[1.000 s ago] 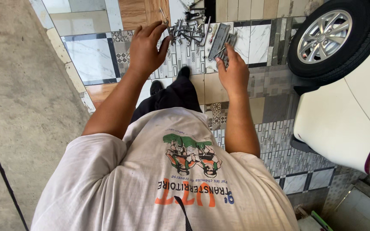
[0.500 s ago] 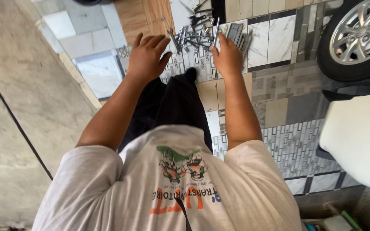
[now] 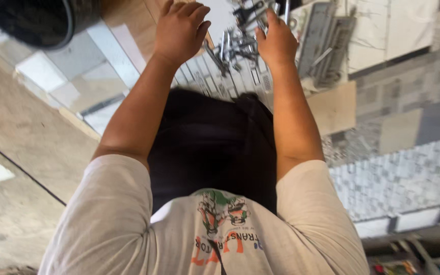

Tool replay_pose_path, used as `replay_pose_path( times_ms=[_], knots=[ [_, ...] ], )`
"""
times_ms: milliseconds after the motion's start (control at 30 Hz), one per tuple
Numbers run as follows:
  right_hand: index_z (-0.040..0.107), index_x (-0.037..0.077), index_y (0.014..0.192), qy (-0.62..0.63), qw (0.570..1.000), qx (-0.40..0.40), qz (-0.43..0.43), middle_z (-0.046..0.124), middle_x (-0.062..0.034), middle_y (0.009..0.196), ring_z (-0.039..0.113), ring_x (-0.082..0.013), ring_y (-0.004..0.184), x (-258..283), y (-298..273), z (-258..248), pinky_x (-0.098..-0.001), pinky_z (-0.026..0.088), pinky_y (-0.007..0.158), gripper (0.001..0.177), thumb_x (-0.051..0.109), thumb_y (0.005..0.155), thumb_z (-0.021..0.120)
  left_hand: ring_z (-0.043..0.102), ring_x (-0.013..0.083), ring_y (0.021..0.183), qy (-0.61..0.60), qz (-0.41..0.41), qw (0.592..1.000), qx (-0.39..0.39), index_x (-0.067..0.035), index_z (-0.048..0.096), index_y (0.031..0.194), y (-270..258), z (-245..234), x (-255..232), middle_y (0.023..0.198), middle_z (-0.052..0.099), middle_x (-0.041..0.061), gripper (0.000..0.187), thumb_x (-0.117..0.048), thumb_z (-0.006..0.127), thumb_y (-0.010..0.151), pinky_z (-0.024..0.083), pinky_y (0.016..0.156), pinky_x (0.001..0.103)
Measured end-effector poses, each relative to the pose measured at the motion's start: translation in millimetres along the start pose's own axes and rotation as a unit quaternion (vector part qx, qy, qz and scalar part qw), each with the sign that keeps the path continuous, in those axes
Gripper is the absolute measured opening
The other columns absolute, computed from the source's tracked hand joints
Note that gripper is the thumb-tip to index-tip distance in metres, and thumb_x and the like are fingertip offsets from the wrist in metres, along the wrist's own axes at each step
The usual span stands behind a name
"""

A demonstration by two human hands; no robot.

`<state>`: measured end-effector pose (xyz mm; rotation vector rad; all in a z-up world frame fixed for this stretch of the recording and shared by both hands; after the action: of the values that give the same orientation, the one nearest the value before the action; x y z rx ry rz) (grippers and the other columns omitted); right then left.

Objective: The person organizes tools by picking up a metal strip, a voltage tester, a chain tool, a socket wrench, an Allen key, an open-ended wrench, and a metal pin from the floor one at a time and placing them into storage baskets by hand.

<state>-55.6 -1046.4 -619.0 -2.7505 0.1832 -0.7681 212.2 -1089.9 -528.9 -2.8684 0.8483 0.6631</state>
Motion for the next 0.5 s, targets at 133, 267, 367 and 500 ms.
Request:
replay_pose_path(
  times_ms=[133,267,367,500],
  knots=[
    [0.058,0.011,0.128,-0.042,0.999,0.027,-0.008,0.068,-0.0146,0.108,0.067,-0.0382,0.094,-43,42,91,-0.0511,0.054,0.073,0.043,0.031,0.094,0.074,0.065,0.0290,0.108,-0.006,0.007,1.000,-0.006,-0.010,0.070,0.119,6,105,70,0.116,0.070,0.007,0.024,-0.023,0.072,0.099,0.046,0.099,0.046],
    [0.064,0.009,0.112,-0.086,0.995,0.019,-0.042,0.068,-0.0139,0.104,0.067,-0.0377,0.092,-64,85,174,-0.0528,0.053,0.071,0.030,0.026,0.091,0.076,0.065,0.0343,0.100,-0.036,-0.075,0.994,0.068,-0.006,0.069,0.119,9,215,138,0.112,0.070,0.011,0.028,-0.023,0.072,0.097,0.051,0.083,0.047],
    [0.066,0.010,0.111,-0.079,0.992,-0.031,-0.096,0.069,-0.0122,0.107,0.068,-0.0364,0.092,-64,114,222,-0.0520,0.054,0.070,0.030,0.024,0.088,0.078,0.064,0.0366,0.095,-0.030,-0.096,0.989,0.111,-0.005,0.067,0.119,8,281,170,0.112,0.068,0.015,0.033,-0.025,0.072,0.093,0.052,0.075,0.049],
    [0.068,0.008,0.106,-0.086,0.988,-0.073,-0.104,0.070,-0.0143,0.105,0.068,-0.0371,0.084,-63,136,257,-0.0545,0.051,0.063,0.029,0.020,0.082,0.080,0.066,0.0382,0.087,0.002,-0.072,0.993,0.094,-0.001,0.068,0.115,20,337,192,0.101,0.071,0.016,0.032,-0.021,0.072,0.089,0.052,0.072,0.050]
  ],
)
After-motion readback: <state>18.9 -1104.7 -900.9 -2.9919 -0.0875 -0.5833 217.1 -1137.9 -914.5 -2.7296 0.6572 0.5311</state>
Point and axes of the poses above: each hand's wrist, its own y-axis towards the middle knuckle, its own z-axis out of the palm, x = y × z, the point moved 4 cm from there along y, towards the middle knuckle
